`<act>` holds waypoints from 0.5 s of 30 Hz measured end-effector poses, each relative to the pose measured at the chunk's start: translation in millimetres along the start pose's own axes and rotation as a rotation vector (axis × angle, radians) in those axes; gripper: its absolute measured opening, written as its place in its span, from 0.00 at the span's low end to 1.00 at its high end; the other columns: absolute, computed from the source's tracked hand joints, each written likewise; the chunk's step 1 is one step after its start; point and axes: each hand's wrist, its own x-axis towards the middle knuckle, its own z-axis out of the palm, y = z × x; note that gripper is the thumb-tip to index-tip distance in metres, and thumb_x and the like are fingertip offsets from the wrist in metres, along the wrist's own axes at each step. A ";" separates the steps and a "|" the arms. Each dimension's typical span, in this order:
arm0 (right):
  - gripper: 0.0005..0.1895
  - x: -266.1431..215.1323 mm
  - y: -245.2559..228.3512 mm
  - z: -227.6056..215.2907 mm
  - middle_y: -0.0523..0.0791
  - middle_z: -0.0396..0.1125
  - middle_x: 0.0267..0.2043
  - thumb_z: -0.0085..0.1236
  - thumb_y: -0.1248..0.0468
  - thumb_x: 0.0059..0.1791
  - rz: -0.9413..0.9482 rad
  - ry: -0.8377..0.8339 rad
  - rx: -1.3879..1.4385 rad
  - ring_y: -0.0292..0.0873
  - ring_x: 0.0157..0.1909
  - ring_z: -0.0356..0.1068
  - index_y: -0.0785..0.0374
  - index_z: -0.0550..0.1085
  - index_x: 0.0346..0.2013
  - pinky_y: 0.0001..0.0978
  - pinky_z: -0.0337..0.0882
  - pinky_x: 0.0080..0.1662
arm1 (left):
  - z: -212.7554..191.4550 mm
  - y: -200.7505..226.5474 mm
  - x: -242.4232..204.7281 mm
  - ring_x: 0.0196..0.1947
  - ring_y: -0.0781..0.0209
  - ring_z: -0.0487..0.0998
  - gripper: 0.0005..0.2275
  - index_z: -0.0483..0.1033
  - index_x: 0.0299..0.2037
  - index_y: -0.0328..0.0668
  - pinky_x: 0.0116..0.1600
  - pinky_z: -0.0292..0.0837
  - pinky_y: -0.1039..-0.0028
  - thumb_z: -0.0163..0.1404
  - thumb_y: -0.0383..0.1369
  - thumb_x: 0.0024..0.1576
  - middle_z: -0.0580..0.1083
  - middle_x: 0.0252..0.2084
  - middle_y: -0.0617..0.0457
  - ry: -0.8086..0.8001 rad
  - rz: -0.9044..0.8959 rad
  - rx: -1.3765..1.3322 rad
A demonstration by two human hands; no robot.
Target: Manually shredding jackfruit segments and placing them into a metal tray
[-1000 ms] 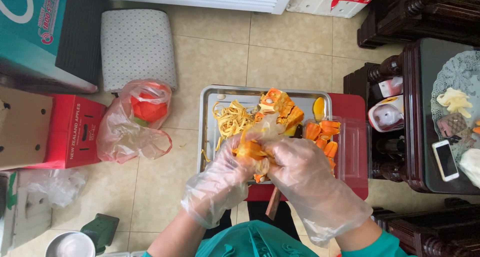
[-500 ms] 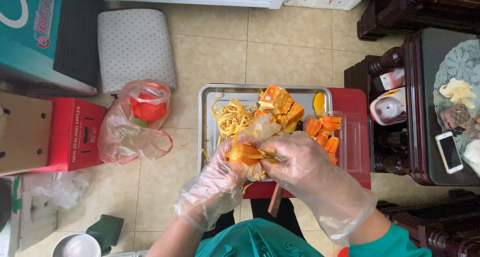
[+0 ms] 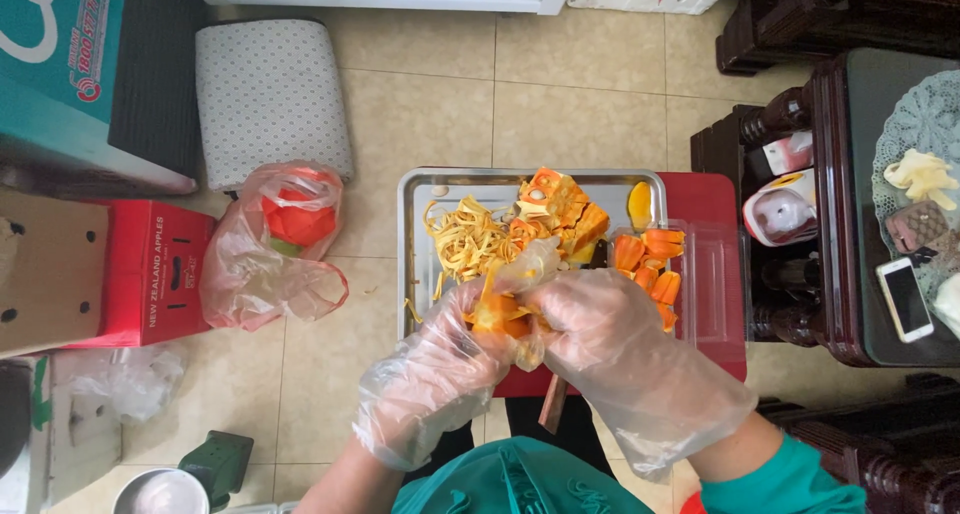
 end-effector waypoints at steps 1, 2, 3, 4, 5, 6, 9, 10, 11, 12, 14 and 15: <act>0.07 -2.3 2.7 2.7 0.43 0.68 0.25 0.68 0.62 0.45 0.037 0.025 0.022 0.46 0.25 0.68 0.60 0.77 0.32 0.42 0.68 0.30 | 4.9 6.6 2.1 0.55 0.56 0.80 0.27 0.71 0.61 0.41 0.60 0.77 0.67 0.55 0.51 0.57 0.77 0.56 0.47 0.011 0.017 0.013; 0.05 -4.7 5.6 5.3 0.43 0.66 0.22 0.65 0.69 0.43 0.074 0.049 0.044 0.45 0.22 0.65 0.59 0.76 0.30 0.41 0.65 0.29 | 10.0 13.1 4.4 0.57 0.55 0.80 0.26 0.74 0.59 0.41 0.63 0.76 0.67 0.55 0.50 0.57 0.78 0.57 0.47 0.023 0.035 0.027; 0.05 -7.4 6.9 7.8 0.43 0.66 0.22 0.65 0.69 0.43 0.078 0.049 0.043 0.45 0.22 0.65 0.59 0.76 0.30 0.41 0.65 0.29 | 13.0 12.1 6.3 0.57 0.55 0.80 0.26 0.74 0.59 0.41 0.63 0.76 0.67 0.55 0.50 0.57 0.78 0.57 0.47 0.020 0.032 0.026; 0.04 -10.1 8.1 10.2 0.45 0.69 0.26 0.64 0.68 0.44 0.115 0.069 0.046 0.47 0.26 0.69 0.61 0.77 0.33 0.43 0.67 0.32 | 16.1 11.0 8.2 0.56 0.55 0.80 0.25 0.74 0.58 0.41 0.62 0.76 0.67 0.56 0.48 0.56 0.78 0.56 0.47 0.068 0.002 -0.044; 0.05 -12.0 10.1 12.8 0.47 0.73 0.30 0.62 0.68 0.45 0.150 0.089 0.048 0.50 0.30 0.72 0.63 0.77 0.35 0.45 0.69 0.35 | 18.7 10.0 11.0 0.55 0.55 0.80 0.24 0.74 0.57 0.41 0.60 0.76 0.68 0.57 0.46 0.55 0.79 0.56 0.46 0.115 -0.025 -0.114; 0.05 -8.5 6.4 14.1 0.47 0.73 0.30 0.62 0.68 0.45 0.151 0.090 0.047 0.50 0.30 0.72 0.63 0.77 0.35 0.45 0.69 0.35 | 21.3 8.5 13.7 0.55 0.55 0.80 0.24 0.74 0.57 0.41 0.60 0.76 0.68 0.57 0.46 0.55 0.79 0.56 0.46 0.113 -0.025 -0.113; 0.06 -9.4 2.3 23.3 0.44 0.72 0.22 0.54 0.75 0.43 0.299 0.220 0.199 0.40 0.20 0.70 0.65 0.78 0.28 0.35 0.72 0.25 | 28.3 4.6 19.8 0.52 0.55 0.80 0.22 0.76 0.56 0.42 0.56 0.76 0.70 0.59 0.41 0.51 0.79 0.54 0.46 0.258 -0.108 -0.319; 0.04 -17.3 6.5 29.8 0.42 0.71 0.23 0.59 0.71 0.41 0.494 0.264 0.217 0.40 0.26 0.67 0.61 0.79 0.28 0.36 0.68 0.30 | 30.2 3.2 21.7 0.50 0.55 0.80 0.22 0.76 0.55 0.42 0.54 0.76 0.71 0.60 0.38 0.50 0.80 0.53 0.45 0.332 -0.149 -0.422; 0.04 -25.1 10.9 36.3 0.40 0.70 0.24 0.64 0.67 0.39 0.690 0.306 0.234 0.40 0.31 0.64 0.57 0.80 0.28 0.36 0.65 0.35 | 32.1 1.7 23.9 0.48 0.55 0.80 0.22 0.77 0.54 0.43 0.52 0.76 0.72 0.61 0.35 0.48 0.80 0.52 0.45 0.405 -0.190 -0.526; 0.04 -25.8 12.8 38.6 0.40 0.70 0.24 0.64 0.67 0.39 0.690 0.307 0.233 0.40 0.31 0.64 0.57 0.80 0.28 0.36 0.65 0.35 | 32.6 0.2 25.5 0.48 0.55 0.80 0.22 0.77 0.54 0.43 0.52 0.76 0.72 0.61 0.35 0.48 0.80 0.52 0.45 0.404 -0.191 -0.525; 0.07 -26.9 16.1 43.3 0.44 0.70 0.29 0.63 0.66 0.37 0.927 0.272 0.321 0.40 0.33 0.70 0.59 0.81 0.30 0.34 0.71 0.34 | 33.1 -2.2 28.7 0.45 0.56 0.81 0.22 0.78 0.52 0.43 0.48 0.76 0.73 0.63 0.29 0.44 0.81 0.50 0.44 0.550 -0.273 -0.730; 0.07 -18.1 7.7 38.1 0.44 0.70 0.29 0.63 0.66 0.37 0.926 0.275 0.321 0.40 0.33 0.70 0.59 0.81 0.30 0.34 0.71 0.34 | 29.7 -5.0 28.1 0.45 0.56 0.81 0.22 0.78 0.52 0.43 0.48 0.76 0.73 0.63 0.29 0.44 0.81 0.50 0.44 0.548 -0.271 -0.729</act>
